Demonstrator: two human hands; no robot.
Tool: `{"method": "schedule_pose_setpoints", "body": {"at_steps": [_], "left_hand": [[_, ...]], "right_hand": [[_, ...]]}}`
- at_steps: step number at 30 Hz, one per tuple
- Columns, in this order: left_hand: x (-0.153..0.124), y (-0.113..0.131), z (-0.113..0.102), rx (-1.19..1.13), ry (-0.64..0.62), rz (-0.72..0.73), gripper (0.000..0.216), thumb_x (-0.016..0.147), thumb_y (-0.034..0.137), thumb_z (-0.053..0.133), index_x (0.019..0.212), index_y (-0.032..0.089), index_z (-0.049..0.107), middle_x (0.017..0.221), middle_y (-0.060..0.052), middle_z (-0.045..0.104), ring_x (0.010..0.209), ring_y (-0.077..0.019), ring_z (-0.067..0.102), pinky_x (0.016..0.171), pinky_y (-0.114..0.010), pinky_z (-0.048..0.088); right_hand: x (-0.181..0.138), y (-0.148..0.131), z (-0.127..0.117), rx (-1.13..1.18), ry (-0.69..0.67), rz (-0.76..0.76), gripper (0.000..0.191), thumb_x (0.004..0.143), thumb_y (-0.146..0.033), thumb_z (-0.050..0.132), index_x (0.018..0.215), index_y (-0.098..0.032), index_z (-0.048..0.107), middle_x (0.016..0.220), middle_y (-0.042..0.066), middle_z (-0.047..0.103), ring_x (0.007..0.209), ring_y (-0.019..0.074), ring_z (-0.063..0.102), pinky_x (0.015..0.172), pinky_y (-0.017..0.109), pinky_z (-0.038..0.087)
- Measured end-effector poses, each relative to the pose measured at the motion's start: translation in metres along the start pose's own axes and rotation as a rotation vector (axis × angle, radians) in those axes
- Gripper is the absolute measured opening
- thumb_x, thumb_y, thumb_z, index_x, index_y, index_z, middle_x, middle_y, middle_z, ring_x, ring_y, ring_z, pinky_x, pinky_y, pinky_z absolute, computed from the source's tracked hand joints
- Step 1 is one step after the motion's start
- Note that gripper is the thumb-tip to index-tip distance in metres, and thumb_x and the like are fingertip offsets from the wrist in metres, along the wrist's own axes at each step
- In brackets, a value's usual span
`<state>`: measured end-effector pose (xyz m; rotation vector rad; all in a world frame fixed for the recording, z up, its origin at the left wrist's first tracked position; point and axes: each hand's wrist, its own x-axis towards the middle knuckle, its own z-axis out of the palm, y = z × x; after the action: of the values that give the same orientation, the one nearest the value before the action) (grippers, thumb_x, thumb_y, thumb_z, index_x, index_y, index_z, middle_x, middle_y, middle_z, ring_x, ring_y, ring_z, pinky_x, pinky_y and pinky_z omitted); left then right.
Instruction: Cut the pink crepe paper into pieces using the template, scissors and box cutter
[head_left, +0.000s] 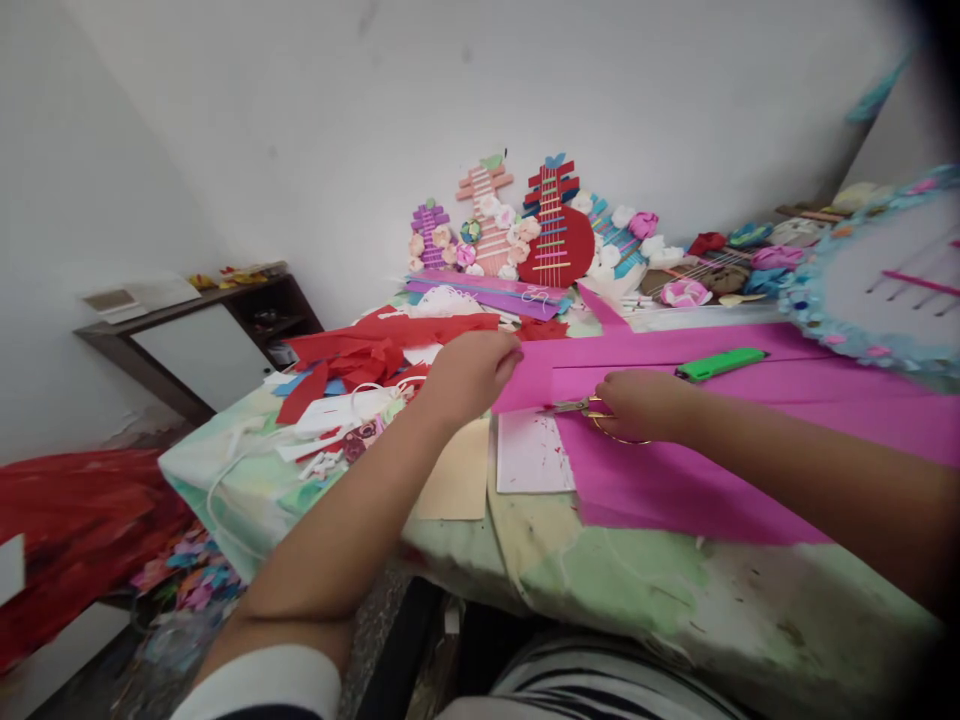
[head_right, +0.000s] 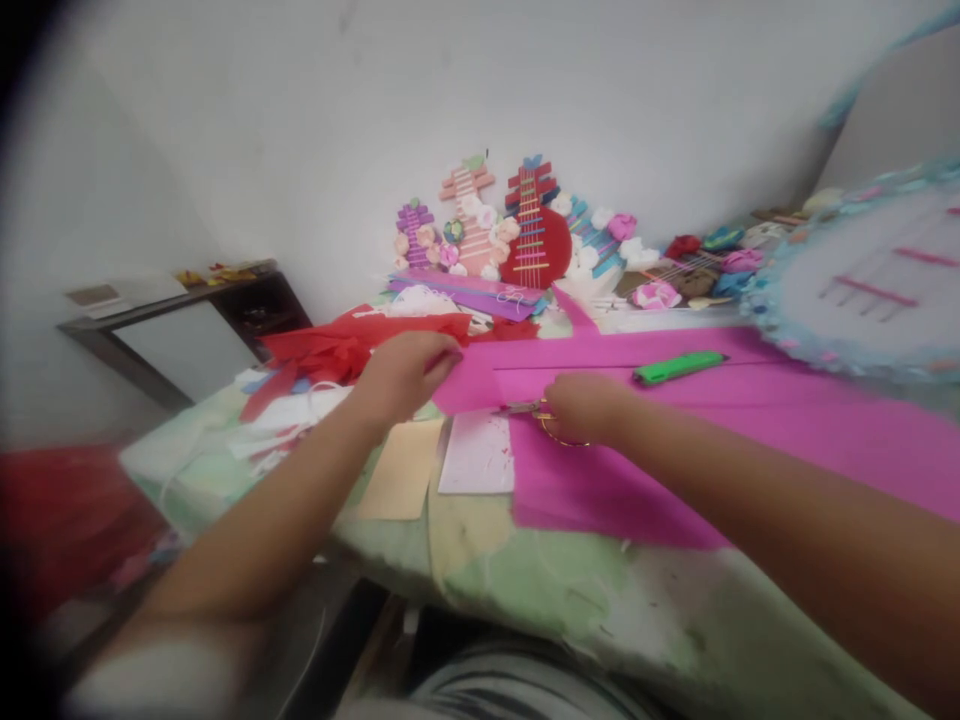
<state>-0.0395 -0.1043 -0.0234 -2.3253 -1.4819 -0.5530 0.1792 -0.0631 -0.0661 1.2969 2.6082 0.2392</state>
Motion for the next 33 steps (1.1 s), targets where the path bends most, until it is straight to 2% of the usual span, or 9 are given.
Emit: {"method": "schedule_pose_setpoints", "body": {"at_steps": [8,15,19,23,33], "left_hand": [[0.059,-0.019,0.017,-0.079,-0.015,0.010,0.023,0.082,0.026,0.041,0.087,0.016,0.060,0.083,-0.004,0.061,0.076,-0.0167,0.053,0.065,-0.025,0.036],[0.095,-0.044,0.064,-0.144,-0.103,-0.062,0.023,0.079,0.026,0.044,0.090,0.015,0.061,0.090,-0.006,0.062,0.082,-0.0181,0.053,0.072,-0.027,0.038],[0.104,-0.055,0.096,-0.170,-0.156,-0.075,0.023,0.077,0.025,0.046,0.090,0.014,0.062,0.091,-0.008,0.063,0.082,-0.0182,0.055,0.072,-0.026,0.039],[0.107,-0.058,0.119,-0.202,-0.194,-0.054,0.020,0.076,0.024,0.048,0.086,0.015,0.063,0.088,-0.006,0.064,0.081,-0.0171,0.056,0.073,-0.025,0.039],[0.098,-0.053,0.149,-0.259,-0.242,-0.040,0.019,0.077,0.023,0.049,0.085,0.014,0.064,0.090,-0.007,0.064,0.082,-0.0169,0.056,0.076,-0.025,0.040]], "right_hand": [[0.006,0.010,0.001,0.002,-0.042,-0.027,0.042,0.079,-0.043,0.034,0.078,-0.011,0.062,0.077,0.013,0.060,0.062,0.0180,0.054,0.050,0.026,0.028],[0.011,0.017,0.003,0.049,-0.098,-0.122,0.050,0.079,-0.052,0.030,0.078,-0.013,0.062,0.071,0.010,0.059,0.058,0.0160,0.051,0.049,0.025,0.025],[0.012,0.019,0.001,0.027,-0.113,-0.144,0.049,0.077,-0.054,0.033,0.078,-0.013,0.061,0.073,0.010,0.059,0.060,0.0170,0.052,0.050,0.026,0.026],[0.014,0.022,0.000,0.000,-0.144,-0.135,0.046,0.077,-0.053,0.036,0.081,-0.014,0.061,0.076,0.011,0.060,0.062,0.0191,0.053,0.052,0.027,0.028],[0.019,0.030,0.005,0.035,-0.199,-0.135,0.040,0.076,-0.050,0.039,0.077,-0.016,0.060,0.070,0.008,0.059,0.058,0.0169,0.051,0.051,0.025,0.026]]}}
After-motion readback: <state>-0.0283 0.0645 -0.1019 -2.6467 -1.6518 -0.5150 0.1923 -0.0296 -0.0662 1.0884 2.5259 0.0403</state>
